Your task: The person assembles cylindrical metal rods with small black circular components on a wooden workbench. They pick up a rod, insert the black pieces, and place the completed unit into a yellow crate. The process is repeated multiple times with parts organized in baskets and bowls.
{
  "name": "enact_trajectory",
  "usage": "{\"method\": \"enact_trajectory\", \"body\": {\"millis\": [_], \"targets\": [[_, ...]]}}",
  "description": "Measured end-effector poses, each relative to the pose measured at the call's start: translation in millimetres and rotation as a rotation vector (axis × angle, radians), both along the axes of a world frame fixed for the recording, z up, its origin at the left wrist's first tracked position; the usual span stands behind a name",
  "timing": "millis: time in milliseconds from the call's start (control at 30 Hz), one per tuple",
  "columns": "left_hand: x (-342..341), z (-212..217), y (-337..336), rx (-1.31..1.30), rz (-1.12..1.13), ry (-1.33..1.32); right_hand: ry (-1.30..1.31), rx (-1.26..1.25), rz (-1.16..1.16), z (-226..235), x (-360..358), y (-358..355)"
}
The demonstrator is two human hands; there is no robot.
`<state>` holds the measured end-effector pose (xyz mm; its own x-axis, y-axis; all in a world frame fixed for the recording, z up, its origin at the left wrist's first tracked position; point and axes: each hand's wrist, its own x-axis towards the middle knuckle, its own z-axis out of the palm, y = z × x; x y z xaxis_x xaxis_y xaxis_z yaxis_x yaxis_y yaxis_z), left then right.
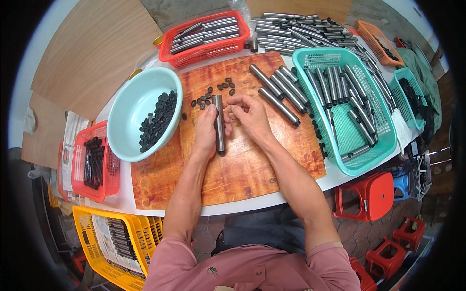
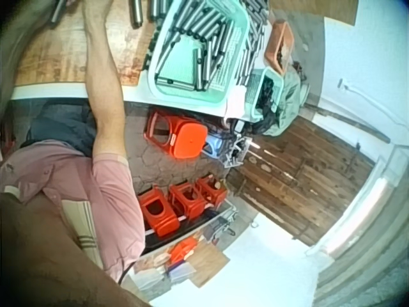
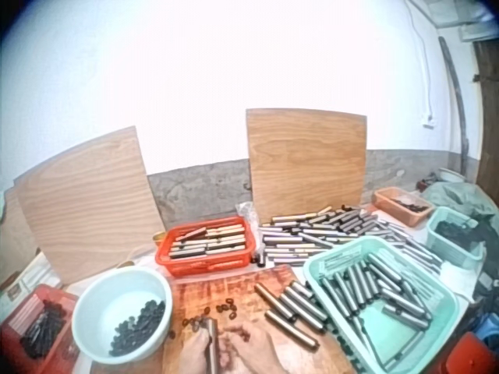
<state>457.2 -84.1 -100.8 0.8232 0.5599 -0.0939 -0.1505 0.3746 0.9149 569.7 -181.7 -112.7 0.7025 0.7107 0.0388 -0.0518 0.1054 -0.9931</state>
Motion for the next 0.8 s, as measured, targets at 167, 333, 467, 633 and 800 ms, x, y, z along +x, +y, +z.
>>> {"method": "enact_trajectory", "body": {"millis": [167, 333, 467, 633, 800], "targets": [[-12.1, 0.5, 6.2, 0.074, 0.038, 0.132, -0.017, -0.041, -0.02, 21.5, -15.0, 1.6], [2.7, -9.7, 0.3, 0.218, 0.033, 0.052, -0.326, -0.119, -0.09, -11.2, 12.7, -5.0], [-4.9, 13.9, -12.1, 0.104, -0.009, -0.047, -0.697, -0.24, -0.07, -23.4, 21.6, -5.2], [-26.7, 44.6, -22.4, 0.141, -0.026, -0.136, -0.694, -0.311, -0.072, -38.8, 26.1, -1.9], [-120.6, 133.1, -25.4, 0.462, 0.014, -0.065, -0.853, -0.244, -0.094, -32.9, 25.8, -3.4]]}}
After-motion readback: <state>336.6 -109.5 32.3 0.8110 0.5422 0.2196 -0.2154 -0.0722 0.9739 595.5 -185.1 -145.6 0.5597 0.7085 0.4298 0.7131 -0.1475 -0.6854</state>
